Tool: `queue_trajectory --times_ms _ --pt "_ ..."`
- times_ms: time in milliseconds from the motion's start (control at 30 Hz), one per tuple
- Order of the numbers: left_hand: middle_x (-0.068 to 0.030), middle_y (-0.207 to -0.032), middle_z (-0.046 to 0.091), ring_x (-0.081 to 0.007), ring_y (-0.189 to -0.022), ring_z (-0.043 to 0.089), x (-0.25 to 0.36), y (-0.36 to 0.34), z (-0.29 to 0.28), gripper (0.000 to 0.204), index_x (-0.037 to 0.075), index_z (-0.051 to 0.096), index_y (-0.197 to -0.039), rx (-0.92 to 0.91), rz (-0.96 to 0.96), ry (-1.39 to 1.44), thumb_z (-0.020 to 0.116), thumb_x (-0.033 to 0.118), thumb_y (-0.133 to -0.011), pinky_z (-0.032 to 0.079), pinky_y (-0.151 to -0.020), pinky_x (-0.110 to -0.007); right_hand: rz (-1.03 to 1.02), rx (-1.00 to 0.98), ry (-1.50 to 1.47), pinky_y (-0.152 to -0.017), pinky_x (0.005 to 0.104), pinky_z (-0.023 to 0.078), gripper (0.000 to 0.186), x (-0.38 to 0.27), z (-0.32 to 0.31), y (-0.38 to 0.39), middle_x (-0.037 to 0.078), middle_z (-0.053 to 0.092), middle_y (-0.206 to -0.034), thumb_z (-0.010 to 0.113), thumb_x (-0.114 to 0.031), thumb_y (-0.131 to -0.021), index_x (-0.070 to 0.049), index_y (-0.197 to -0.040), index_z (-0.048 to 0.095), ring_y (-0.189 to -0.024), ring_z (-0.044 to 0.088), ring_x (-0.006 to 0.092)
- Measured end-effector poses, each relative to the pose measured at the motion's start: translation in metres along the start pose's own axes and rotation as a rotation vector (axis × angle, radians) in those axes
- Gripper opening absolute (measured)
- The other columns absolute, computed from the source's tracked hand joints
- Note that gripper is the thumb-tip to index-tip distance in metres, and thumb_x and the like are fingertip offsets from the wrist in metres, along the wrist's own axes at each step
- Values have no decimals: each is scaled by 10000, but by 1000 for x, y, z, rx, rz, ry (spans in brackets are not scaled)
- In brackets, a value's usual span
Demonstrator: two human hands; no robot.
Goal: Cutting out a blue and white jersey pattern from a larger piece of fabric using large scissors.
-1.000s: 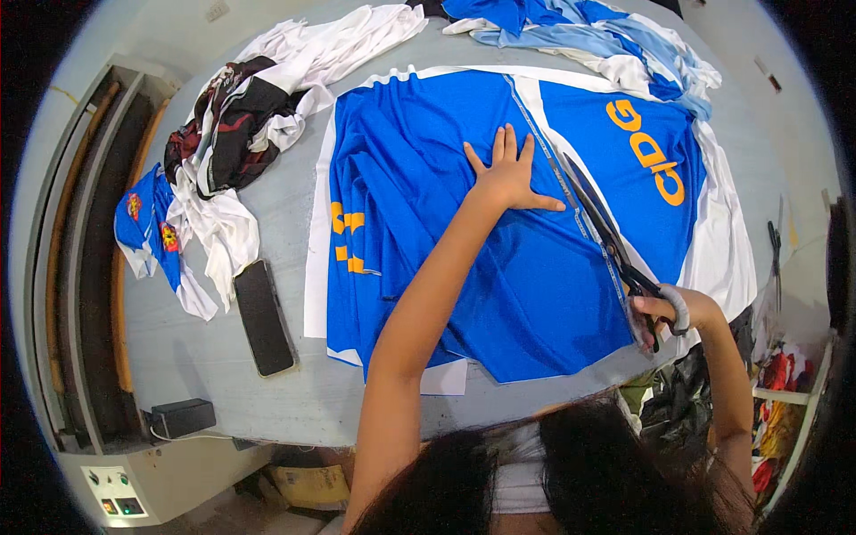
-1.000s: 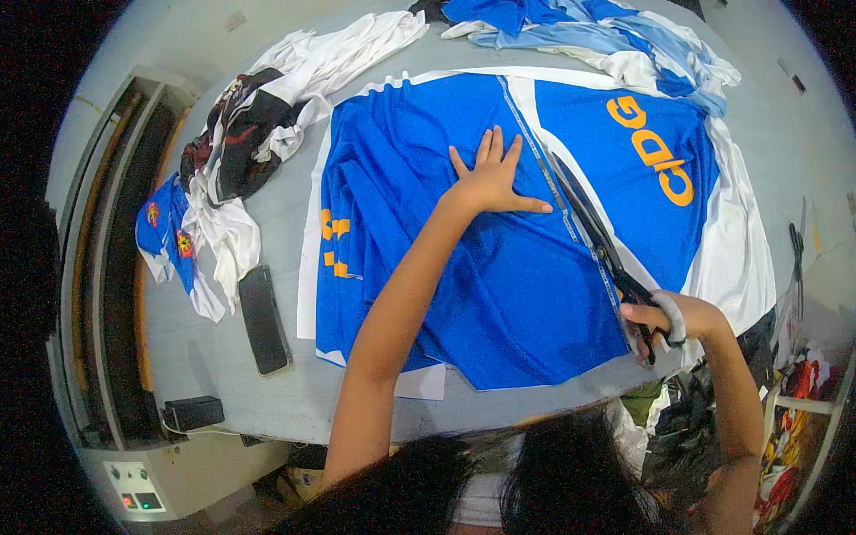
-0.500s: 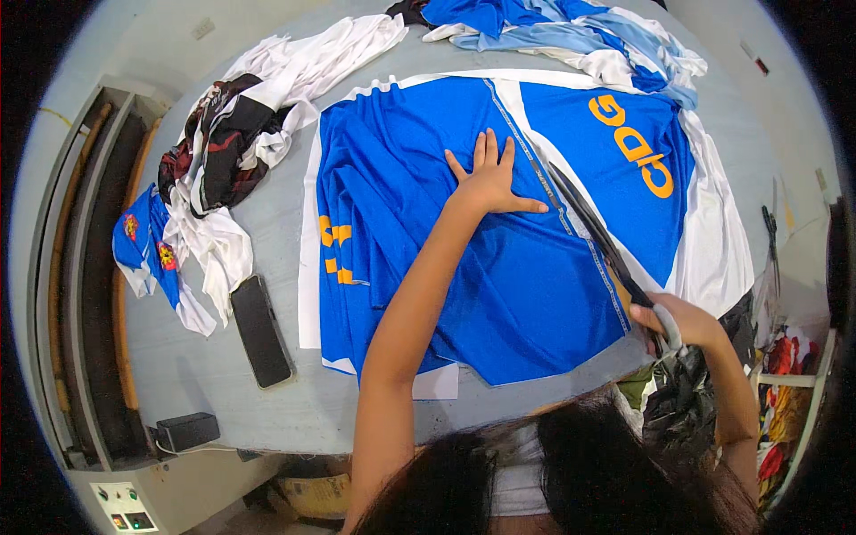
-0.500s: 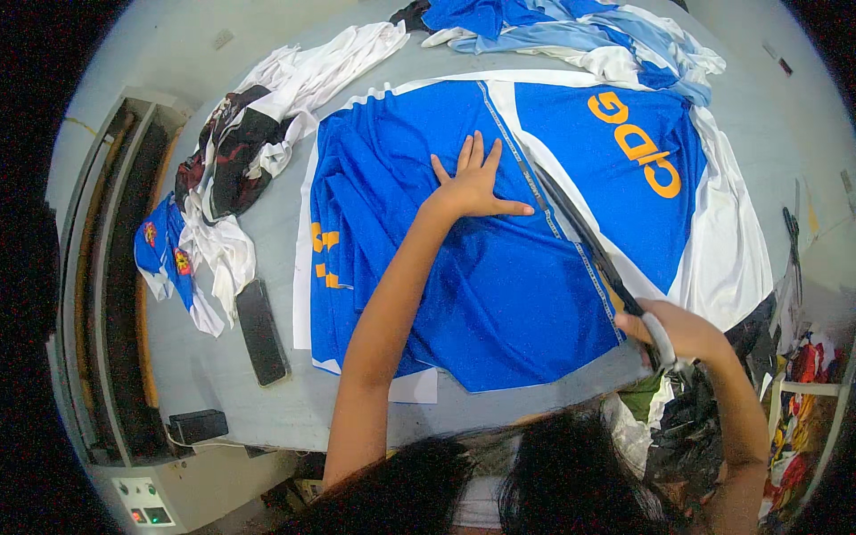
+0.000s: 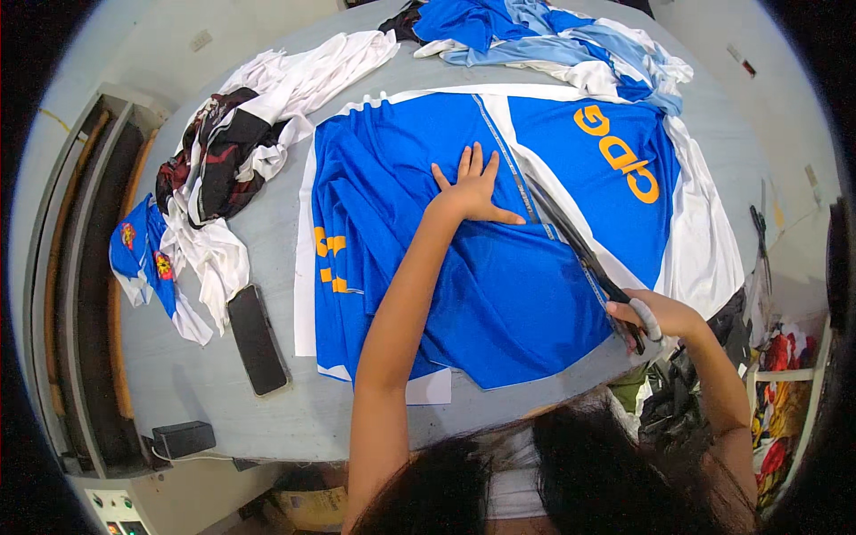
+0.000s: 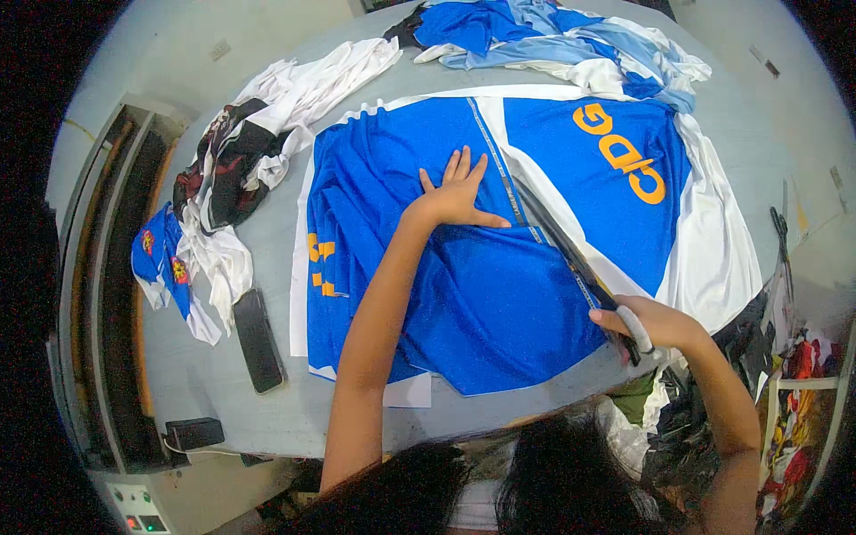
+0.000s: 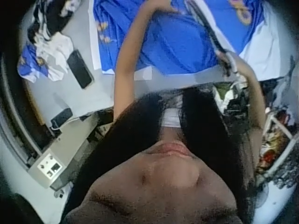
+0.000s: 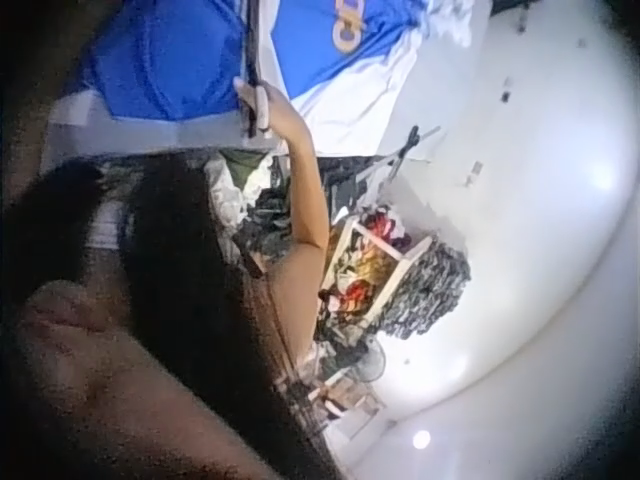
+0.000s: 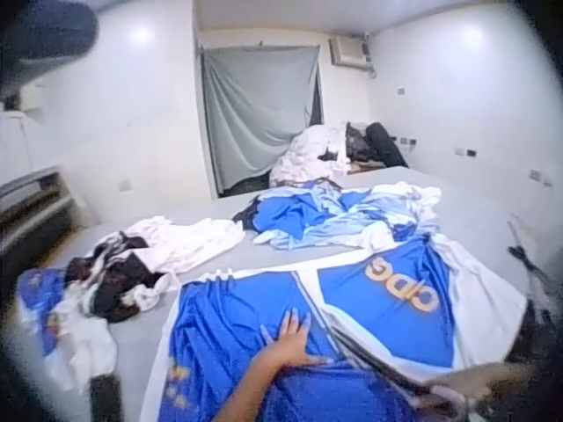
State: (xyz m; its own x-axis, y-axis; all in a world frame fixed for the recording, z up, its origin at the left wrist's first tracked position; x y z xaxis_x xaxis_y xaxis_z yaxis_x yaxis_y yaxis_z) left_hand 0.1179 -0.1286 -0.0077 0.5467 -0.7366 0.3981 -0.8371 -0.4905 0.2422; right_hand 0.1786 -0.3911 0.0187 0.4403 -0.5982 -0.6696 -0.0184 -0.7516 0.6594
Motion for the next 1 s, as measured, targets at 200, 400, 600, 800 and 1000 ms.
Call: queue_trajectory --times_ms 200,400,600,800,1000 --pt "-201 -1450 -60 -312 -1348 -84 -2 2 -1 1337 61 54 -1403 12 -20 -18 653 753 -428 -57 -928 -694 60 -44 13 -447 259 442 635 -19 0 -30 92 548 -510 375 -551 -878 -14 -569 516 -444 559 166" --pt "-201 -1451 -52 -311 -1349 -71 0 3 -1 1338 45 58 -1399 26 -34 -10 641 762 -433 -52 -930 -693 47 -25 -167 -421 269 438 635 -33 13 -48 84 532 -490 359 -601 -857 -45 -586 501 -440 564 170" --pt "-203 -1450 -46 -313 -1349 -69 1 2 0 1340 42 62 -1398 31 -22 -17 637 768 -430 -55 -927 -697 75 3 -316 -424 287 467 631 -36 17 -50 67 497 -465 397 -630 -825 -42 -618 499 -417 556 176" --pt "-207 -1447 -63 -315 -1346 -87 -1 1 0 1315 65 51 -1404 23 -35 -31 643 755 -453 -38 -930 -693 72 94 -221 -420 295 465 631 -44 9 -57 68 493 -459 408 -618 -828 -37 -603 505 -428 555 176" --pt "-216 -1445 -56 -324 -1346 -73 2 0 0 1321 58 58 -1402 41 -25 -27 643 758 -446 -35 -929 -696 46 136 -156 -438 295 463 637 -49 9 -56 93 515 -466 421 -596 -835 -35 -547 513 -431 554 192"
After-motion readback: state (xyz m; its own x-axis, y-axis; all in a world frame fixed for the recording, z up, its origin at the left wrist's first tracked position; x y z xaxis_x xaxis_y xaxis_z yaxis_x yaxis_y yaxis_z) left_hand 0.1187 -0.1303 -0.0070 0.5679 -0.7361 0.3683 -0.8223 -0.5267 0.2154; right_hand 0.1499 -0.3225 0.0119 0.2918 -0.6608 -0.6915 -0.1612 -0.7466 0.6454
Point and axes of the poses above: each hand's wrist, its own y-axis away from the middle knuckle, its own z-axis out of the palm, x = y × z, the point moved 10 cm from there along -y, towards the middle knuckle
